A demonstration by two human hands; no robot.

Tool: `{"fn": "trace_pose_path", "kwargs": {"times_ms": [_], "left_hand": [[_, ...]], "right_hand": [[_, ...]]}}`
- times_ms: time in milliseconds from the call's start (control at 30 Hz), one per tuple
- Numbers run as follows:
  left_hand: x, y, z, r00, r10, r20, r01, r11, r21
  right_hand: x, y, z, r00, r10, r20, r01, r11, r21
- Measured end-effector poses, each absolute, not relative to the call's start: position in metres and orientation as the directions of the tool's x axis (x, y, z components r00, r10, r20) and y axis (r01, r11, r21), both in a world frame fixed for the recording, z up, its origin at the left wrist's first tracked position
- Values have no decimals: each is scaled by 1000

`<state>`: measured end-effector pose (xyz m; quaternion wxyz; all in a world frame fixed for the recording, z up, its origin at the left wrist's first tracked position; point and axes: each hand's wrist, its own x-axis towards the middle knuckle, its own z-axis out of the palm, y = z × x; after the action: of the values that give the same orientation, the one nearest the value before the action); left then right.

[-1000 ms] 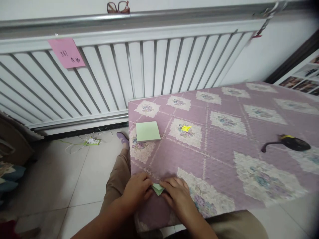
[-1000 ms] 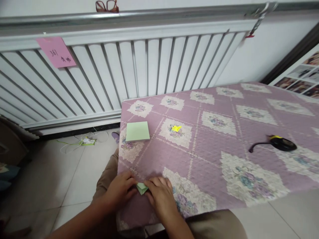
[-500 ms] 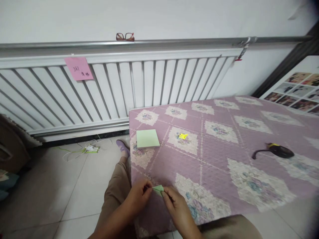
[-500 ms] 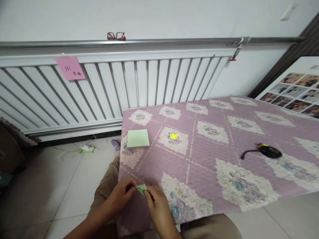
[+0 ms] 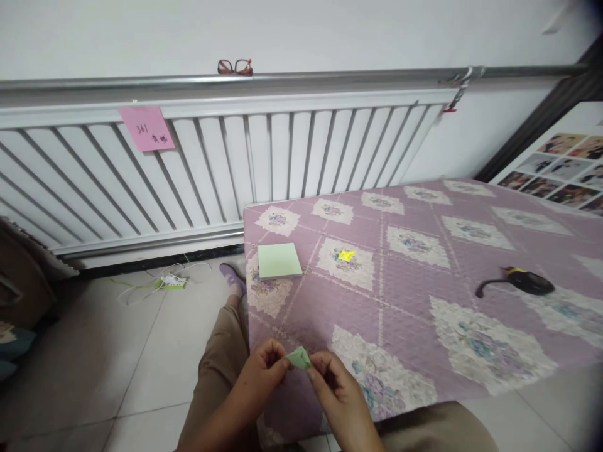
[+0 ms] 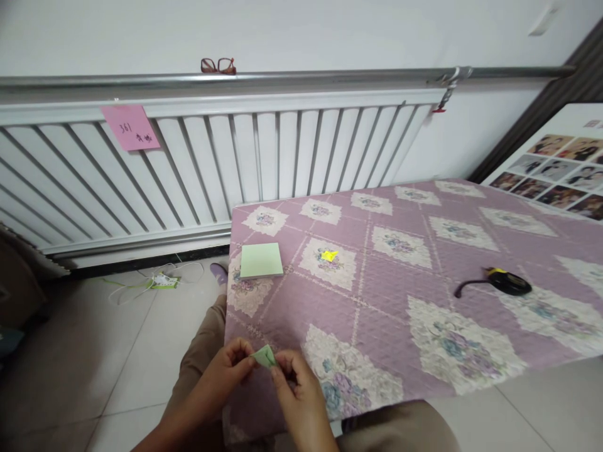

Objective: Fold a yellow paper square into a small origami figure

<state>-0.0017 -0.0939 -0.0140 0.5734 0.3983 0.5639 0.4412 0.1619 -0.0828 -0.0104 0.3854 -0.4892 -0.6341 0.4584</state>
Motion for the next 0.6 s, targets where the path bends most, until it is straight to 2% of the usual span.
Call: {"fn": "trace_pose_path", "kwargs": {"times_ms": [133,367,600], "left_hand": [[0,-94,-11,-18,953,-303,-98,300,949],[1,-96,-9,28,946,-322,-155,322,934],[6,-97,-17,75,928,-364,-329,368,870]], "right_hand": [[160,-82,-8,-193,980,45,259,95,-961],[160,-79,-5,-197,979,-55,205,-14,-979],[156,-81,-19,-169,975,-144,78,-132,-988]]}}
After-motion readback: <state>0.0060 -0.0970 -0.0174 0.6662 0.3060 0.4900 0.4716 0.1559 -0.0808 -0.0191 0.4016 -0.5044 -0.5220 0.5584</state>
